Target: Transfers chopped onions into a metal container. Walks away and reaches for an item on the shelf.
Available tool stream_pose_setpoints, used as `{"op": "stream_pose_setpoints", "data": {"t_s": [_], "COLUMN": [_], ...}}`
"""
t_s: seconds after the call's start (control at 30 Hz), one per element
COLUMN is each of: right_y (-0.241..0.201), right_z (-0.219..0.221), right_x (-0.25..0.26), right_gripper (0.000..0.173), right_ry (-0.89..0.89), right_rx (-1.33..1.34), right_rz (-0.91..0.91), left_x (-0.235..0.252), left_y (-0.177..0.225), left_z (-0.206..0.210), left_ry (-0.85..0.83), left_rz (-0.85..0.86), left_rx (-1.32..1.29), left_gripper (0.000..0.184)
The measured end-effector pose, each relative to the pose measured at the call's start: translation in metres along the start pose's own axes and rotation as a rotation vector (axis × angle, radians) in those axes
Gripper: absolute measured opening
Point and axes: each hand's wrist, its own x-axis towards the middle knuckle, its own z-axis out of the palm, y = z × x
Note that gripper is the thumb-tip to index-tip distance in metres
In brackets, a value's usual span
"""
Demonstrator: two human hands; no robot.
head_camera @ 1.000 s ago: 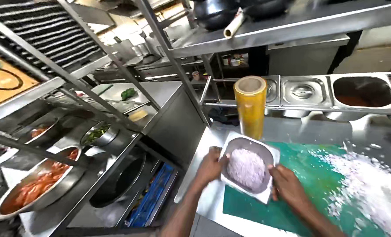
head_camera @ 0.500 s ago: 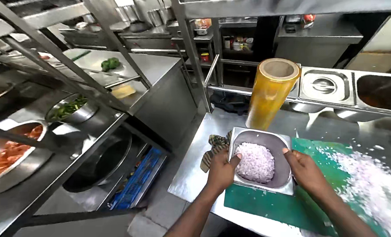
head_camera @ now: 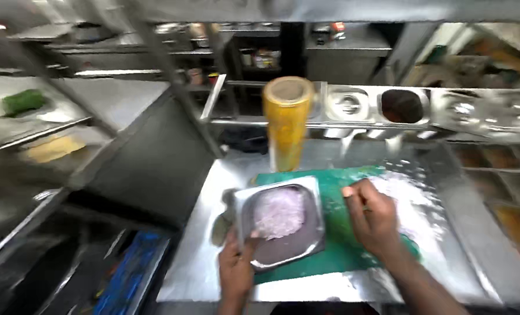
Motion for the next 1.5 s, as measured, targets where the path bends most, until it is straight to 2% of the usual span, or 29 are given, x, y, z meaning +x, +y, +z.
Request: {"op": "stream_pose_setpoints", "data": {"t_s": [0.03, 0.07, 0.1, 0.13, 0.27, 0.3, 0.37, 0.47, 0.6, 0.67, 0.73, 0.8, 0.87, 0.93, 0.97, 1.0, 1.07, 1.1, 1.27, 1.43, 1.5], "right_y": [-0.001, -0.001, -0.001, 0.001, 0.023, 0.032, 0.046, 0.051, 0.034, 0.019, 0.008, 0.008, 0.011, 0.015, 0.021, 0.032, 0.061, 0.075, 0.138, 0.195, 0.207], "right_z": [0.005, 0.013, 0.02, 0.027, 0.02, 0.017, 0.014, 0.023, 0.059, 0.083, 0.102, 0.118, 0.126, 0.12, 0.119, 0.118, 0.117, 0.112, 0.056, -0.003, -0.027], "right_x": [-0.007, -0.017, -0.028, -0.039, -0.067, -0.078, -0.106, -0.143, -0.152, -0.151, -0.152, -0.147, -0.129, -0.108, -0.103, -0.105, -0.109, -0.106, -0.095, -0.1, -0.094], "right_gripper": [0.029, 0.019, 0.017, 0.02, 0.023, 0.026, 0.032, 0.04, 0.054, 0.067, 0.087, 0.105, 0.113, 0.112, 0.111, 0.111, 0.11, 0.112, 0.114, 0.118, 0.117], "right_ry": [-0.006, -0.096, -0.215, -0.254, -0.039, -0.051, -0.192, -0.445, -0.731, -0.839, -0.978, -1.03, -1.041, -1.112, -1.098, -1.013, -0.731, -0.697, -0.58, -0.581, -0.647], "right_rx": [0.096, 0.148, 0.131, 0.111, 0.073, 0.005, -0.131, -0.163, -0.06, -0.001, 0.006, -0.003, -0.046, -0.095, -0.121, -0.142, -0.209, -0.282, -0.518, -0.685, -0.747], "right_rz": [-0.015, -0.015, -0.011, -0.022, 0.055, 0.077, 0.077, -0.073, -0.41, -0.531, -0.504, -0.395, -0.29, -0.161, -0.112, -0.092, -0.12, -0.106, 0.006, 0.155, 0.231], "left_x": [0.002, 0.005, 0.008, 0.012, 0.03, 0.033, 0.04, 0.046, 0.04, 0.044, 0.045, 0.038, 0.026, 0.011, 0.006, 0.002, -0.006, -0.009, -0.017, -0.021, -0.022], "left_y": [0.004, 0.008, 0.013, 0.017, 0.017, 0.014, 0.012, 0.016, 0.034, 0.043, 0.05, 0.057, 0.065, 0.07, 0.071, 0.072, 0.07, 0.069, 0.06, 0.06, 0.061], "left_z": [0.002, 0.005, 0.006, 0.006, 0.008, 0.008, 0.006, 0.009, 0.026, 0.03, 0.027, 0.02, 0.013, 0.006, 0.003, 0.0, -0.004, -0.004, -0.002, 0.014, 0.02], "left_ry": [-0.002, 0.008, 0.018, 0.011, -0.033, -0.033, -0.029, -0.018, 0.079, 0.131, 0.163, 0.18, 0.192, 0.22, 0.228, 0.228, 0.215, 0.22, 0.208, 0.159, 0.145], "left_rz": [-0.03, -0.06, -0.094, -0.117, -0.112, -0.102, -0.108, -0.181, -0.315, -0.39, -0.457, -0.447, -0.367, -0.301, -0.273, -0.239, -0.18, -0.164, -0.174, -0.241, -0.26], "left_rx": [0.005, 0.005, 0.003, 0.008, 0.007, -0.004, 0.005, 0.066, 0.137, 0.074, -0.034, -0.07, -0.087, -0.097, -0.095, -0.089, -0.075, -0.067, -0.109, -0.118, -0.113], "left_gripper": [0.021, 0.022, 0.022, 0.022, 0.018, 0.018, 0.02, 0.026, 0.04, 0.033, 0.028, 0.025, 0.015, 0.009, 0.008, 0.008, 0.009, 0.009, 0.012, 0.007, 0.006]}}
